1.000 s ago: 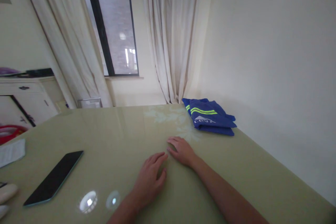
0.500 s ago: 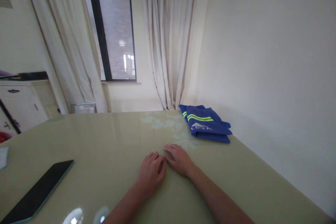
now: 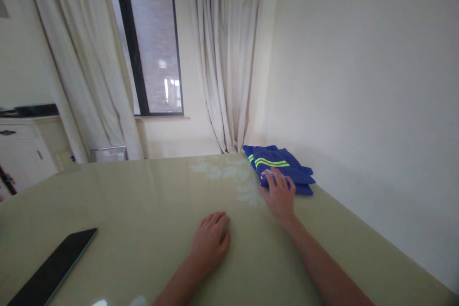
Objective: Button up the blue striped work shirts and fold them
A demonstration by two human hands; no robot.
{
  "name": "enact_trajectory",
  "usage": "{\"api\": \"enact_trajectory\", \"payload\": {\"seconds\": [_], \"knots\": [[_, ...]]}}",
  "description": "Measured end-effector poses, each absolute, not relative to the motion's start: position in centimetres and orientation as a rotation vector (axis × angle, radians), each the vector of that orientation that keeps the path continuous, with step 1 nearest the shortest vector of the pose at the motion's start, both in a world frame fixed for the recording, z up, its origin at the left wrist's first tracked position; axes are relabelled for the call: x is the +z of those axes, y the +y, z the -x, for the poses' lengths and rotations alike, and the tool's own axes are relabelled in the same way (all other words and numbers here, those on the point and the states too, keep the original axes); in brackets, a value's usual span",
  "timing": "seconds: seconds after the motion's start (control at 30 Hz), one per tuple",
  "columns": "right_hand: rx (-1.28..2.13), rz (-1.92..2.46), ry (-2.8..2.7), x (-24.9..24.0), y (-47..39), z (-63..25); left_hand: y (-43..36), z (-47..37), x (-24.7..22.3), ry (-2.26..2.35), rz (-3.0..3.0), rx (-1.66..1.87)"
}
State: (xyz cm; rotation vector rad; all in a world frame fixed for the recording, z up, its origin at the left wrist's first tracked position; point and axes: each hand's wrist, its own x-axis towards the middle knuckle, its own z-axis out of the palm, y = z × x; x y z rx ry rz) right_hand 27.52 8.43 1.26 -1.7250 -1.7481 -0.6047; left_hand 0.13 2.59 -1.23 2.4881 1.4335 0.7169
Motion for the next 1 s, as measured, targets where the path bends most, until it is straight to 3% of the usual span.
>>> {"api": "enact_trajectory", "payload": {"seconds": [0.2,0.4,0.7,0.87,1.0], "knots": [[-0.349,2.169,-1.556,-0.5,8.6,-35.1,2.4,-0.2,-0.7,1.445,-2.475,0.69],[-0.631,2.118,-1.6,-0.4,10.1,-33.2,2.3,-0.1,-0.8,1.448,-2.455,0.708],[-0.369,2.027,-1.542,-0.6,11.5,-34.3,2.9,0.3,-1.4,1.421,-2.401,0.761],[-0.265,1.845,-1.41,4.7,11.8,-32.8,2.9,0.3,-1.5,1.362,-2.232,0.872],[-0.142,1.502,-1.817,10.8,9.1,-26.9,3.7,0.8,-1.7,1.294,-1.63,1.194]]}}
